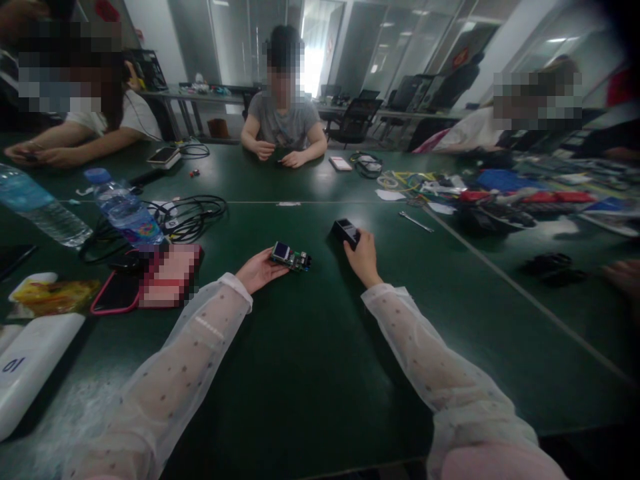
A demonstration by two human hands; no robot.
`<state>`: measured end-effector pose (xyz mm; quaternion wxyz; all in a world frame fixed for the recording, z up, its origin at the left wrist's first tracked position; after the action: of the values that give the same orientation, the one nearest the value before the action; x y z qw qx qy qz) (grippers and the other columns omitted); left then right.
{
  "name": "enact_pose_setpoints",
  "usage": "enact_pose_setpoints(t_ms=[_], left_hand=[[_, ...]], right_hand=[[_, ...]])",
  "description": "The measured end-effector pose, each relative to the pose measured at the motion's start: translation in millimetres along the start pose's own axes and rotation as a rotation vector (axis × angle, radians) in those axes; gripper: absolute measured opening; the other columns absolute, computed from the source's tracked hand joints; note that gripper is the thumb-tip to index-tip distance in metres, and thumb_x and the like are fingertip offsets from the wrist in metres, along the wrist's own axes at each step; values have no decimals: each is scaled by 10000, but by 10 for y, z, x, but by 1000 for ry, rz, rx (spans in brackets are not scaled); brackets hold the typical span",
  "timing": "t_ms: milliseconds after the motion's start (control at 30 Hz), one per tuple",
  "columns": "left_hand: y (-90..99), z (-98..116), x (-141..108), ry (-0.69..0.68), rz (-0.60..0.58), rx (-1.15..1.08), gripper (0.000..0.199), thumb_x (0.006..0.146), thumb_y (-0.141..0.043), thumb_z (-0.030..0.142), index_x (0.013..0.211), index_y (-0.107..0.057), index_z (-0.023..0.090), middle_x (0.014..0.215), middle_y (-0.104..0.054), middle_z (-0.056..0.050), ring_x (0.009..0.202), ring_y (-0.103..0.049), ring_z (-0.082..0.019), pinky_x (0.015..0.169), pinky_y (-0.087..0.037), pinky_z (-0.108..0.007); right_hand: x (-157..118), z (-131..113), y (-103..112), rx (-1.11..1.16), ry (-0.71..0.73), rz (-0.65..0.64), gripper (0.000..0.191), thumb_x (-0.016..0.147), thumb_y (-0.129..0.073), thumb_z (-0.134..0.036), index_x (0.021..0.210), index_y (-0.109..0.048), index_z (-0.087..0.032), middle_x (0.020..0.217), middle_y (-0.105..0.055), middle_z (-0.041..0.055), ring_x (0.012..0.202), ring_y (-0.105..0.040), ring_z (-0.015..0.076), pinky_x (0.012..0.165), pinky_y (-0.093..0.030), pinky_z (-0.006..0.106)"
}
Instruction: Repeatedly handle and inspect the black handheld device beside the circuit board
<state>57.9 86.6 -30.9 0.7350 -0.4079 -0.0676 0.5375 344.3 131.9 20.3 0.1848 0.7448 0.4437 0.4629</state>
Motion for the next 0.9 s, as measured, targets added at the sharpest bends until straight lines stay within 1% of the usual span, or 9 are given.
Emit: enact_pose_setpoints(t_ms=[167,267,367,533,733,833,900], left_hand=[[-15,-7,-11,9,-31,-7,345,965,-462,243,1288,-470,121,1192,-613,-204,1049,-655,-287,987,-456,-447],[-8,-16,-3,16,-35,-3,348,965,-462,250,1291,-472,127,1209,-606,-209,1061,-650,-291,990,-453,-455],[7,-24,3,19,-24,-1,361,964,-466,251,1303,-463,128,1210,-607,-204,1065,-648,-290,997,-448,-453],[-7,-27,-1,19,-55,-14,372,966,-462,256,1318,-450,138,1226,-601,-202,1095,-635,-291,1004,-443,-455],[12,-26,5,21,-49,-17,368,967,-457,253,1316,-448,136,1210,-607,-205,1078,-644,-293,987,-457,-451],[6,-26,7,21,-42,-27,367,964,-457,245,1310,-455,121,1201,-612,-207,1077,-644,-296,989,-454,-451],[12,-31,6,26,-21,-33,362,968,-445,246,1306,-462,117,1190,-619,-204,1063,-649,-290,990,-451,-453]], right_hand=[[-11,-64,48,-36,56,63,585,800,-598,-325,1287,-427,-50,1208,-451,229,1176,-420,346,1016,-348,560],[-10,-82,63,-60,72,83,602,794,-606,-314,1298,-415,-47,1219,-432,230,1179,-399,345,1018,-341,556],[-4,-87,74,-64,75,85,576,797,-606,-308,1283,-432,-52,1207,-446,223,1170,-405,343,1015,-348,546],[0,-62,104,-8,44,81,452,839,-563,-304,1227,-483,-87,1172,-490,205,1146,-450,323,997,-379,519],[-1,-70,104,10,38,72,430,816,-582,-282,1201,-504,-105,1157,-541,192,1106,-502,316,965,-421,519],[-20,-176,177,77,61,100,430,825,-576,-278,1211,-498,-108,1163,-555,186,1107,-519,309,969,-429,519],[-79,-329,288,147,99,156,434,850,-559,-299,1240,-475,-129,1192,-544,171,1128,-517,297,979,-428,520]])
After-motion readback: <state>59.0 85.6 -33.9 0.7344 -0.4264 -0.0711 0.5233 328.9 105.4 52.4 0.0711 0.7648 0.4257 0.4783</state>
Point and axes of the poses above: each hand's wrist, its own x-axis towards the middle knuckle, its own y-axis out of the back of the hand, z = x × y, the point moved 10 cm from there along x, towards the middle knuckle
